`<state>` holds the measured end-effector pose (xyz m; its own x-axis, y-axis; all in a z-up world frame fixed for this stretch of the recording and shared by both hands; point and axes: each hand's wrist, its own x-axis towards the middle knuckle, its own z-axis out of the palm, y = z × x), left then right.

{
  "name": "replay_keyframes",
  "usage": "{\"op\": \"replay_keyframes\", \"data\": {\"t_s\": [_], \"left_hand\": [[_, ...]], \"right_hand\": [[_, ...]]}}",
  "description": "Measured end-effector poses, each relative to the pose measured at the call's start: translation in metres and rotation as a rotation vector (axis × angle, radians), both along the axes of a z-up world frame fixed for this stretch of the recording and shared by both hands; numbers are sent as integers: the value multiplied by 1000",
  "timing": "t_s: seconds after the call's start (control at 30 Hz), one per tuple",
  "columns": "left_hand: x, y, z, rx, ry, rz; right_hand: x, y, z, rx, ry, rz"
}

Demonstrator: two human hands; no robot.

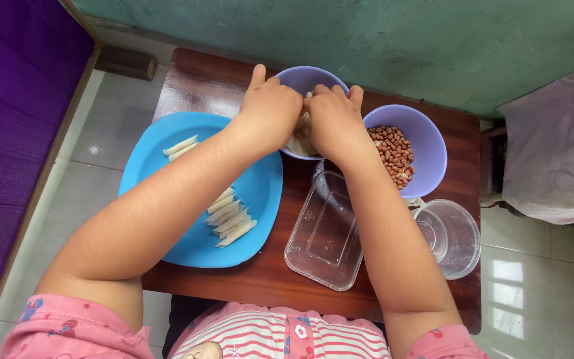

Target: Rolling small square wrappers with peanuts inside to create thin snack cylinders.

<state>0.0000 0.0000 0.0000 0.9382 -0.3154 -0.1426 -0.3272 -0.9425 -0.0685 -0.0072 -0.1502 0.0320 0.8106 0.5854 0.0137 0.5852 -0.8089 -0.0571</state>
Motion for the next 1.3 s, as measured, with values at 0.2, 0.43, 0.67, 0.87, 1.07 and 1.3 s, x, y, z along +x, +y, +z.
{"op": "replay_keyframes", "data": {"t_s": [0.2,0.43,0.67,0.87,1.07,1.3], "left_hand": [[-18,5,25,-204,16,89],[-38,17,75,-671,-127,80],[-46,14,77,-749,-8,151],[-41,16,61,-673,-16,180],[-36,18,31,-437,-269,127],[-79,13,94,-933,48,43]], "right_hand": [[-11,-9,21,289,129,-109],[-39,-23,73,668,265,-183],[-43,-26,66,713,319,-179],[-36,-27,50,701,298,-197],[-40,-26,54,655,264,-261],[-56,-44,58,884,196,-134]]}}
